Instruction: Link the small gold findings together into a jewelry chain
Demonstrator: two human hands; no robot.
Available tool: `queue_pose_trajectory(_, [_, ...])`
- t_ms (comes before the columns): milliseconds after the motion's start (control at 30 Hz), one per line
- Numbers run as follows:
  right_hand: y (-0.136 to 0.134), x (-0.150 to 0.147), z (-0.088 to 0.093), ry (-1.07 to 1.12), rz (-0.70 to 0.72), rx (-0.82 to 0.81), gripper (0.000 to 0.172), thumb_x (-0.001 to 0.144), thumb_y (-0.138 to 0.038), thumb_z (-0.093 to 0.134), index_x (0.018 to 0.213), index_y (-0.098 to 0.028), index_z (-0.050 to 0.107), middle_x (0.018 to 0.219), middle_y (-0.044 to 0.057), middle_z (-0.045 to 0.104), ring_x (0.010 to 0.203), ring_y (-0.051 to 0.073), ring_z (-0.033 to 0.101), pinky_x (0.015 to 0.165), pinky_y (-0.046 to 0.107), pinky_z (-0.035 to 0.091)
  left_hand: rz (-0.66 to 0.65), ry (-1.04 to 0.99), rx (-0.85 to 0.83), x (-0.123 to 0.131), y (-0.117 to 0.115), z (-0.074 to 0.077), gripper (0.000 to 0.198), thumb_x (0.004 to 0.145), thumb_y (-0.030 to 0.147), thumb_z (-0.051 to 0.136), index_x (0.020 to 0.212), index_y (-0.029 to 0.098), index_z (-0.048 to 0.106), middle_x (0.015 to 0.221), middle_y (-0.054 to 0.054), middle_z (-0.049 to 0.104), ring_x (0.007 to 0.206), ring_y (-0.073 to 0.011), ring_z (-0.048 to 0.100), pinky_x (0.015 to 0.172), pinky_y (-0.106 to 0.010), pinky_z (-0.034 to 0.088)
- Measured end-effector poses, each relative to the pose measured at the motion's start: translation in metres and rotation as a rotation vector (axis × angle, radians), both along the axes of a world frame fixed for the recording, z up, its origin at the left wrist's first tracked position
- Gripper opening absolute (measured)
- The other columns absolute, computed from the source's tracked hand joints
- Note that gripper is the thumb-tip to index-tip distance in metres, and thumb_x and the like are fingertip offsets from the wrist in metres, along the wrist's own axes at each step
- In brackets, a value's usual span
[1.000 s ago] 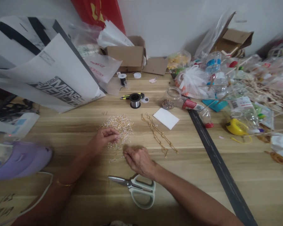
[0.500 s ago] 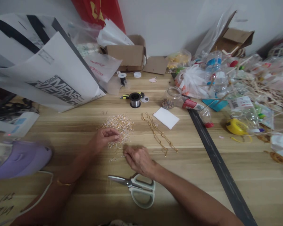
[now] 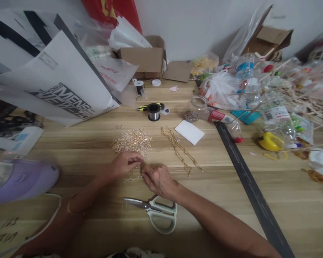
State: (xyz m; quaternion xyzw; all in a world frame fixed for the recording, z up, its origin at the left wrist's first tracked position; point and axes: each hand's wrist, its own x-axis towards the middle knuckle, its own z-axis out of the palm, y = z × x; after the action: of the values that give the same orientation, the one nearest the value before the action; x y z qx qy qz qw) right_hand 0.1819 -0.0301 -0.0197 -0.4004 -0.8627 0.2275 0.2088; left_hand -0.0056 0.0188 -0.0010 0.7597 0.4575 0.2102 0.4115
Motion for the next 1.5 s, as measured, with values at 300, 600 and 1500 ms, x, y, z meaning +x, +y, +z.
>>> queue_pose_trajectory(300, [0.000,0.000,0.002,-0.013,-0.001,0.015,0.010,0.089,-0.019,0.046,0.087,-0.017,0.055,0.069,0.002,0.062,0.062,0.013,0.055,0.060,0.023,0.032,0.011,-0.016,0.013,-0.003,0.002,0.015,0.019,0.073,0.012,0.054,0.086,0.014,0.068,0.085,-0.005,0.069,0.074,-0.0136,0.062,0.066,-0.022,0.047])
queue_pose_trajectory(600, [0.000,0.000,0.001,0.000,0.002,-0.005,0.010,0.090,-0.020,0.044,0.087,-0.018,0.054,0.070,0.003,0.062,0.064,0.014,0.056,0.062,0.023,0.034,0.090,-0.254,-0.258,-0.010,0.007,0.018,0.017,0.074,0.023,0.061,0.086,0.013,0.063,0.064,-0.001,0.062,0.057,-0.0110,0.060,0.058,-0.022,0.048])
queue_pose_trajectory(1500, [0.000,0.000,0.000,-0.016,-0.009,0.033,0.010,0.089,-0.020,0.045,0.088,-0.017,0.055,0.070,0.003,0.062,0.064,0.014,0.056,0.061,0.023,0.033,-0.101,0.058,0.451,0.000,0.009,0.000,0.015,0.083,0.017,0.054,0.080,0.017,0.068,0.081,-0.006,0.065,0.088,-0.0185,0.053,0.082,-0.034,0.043])
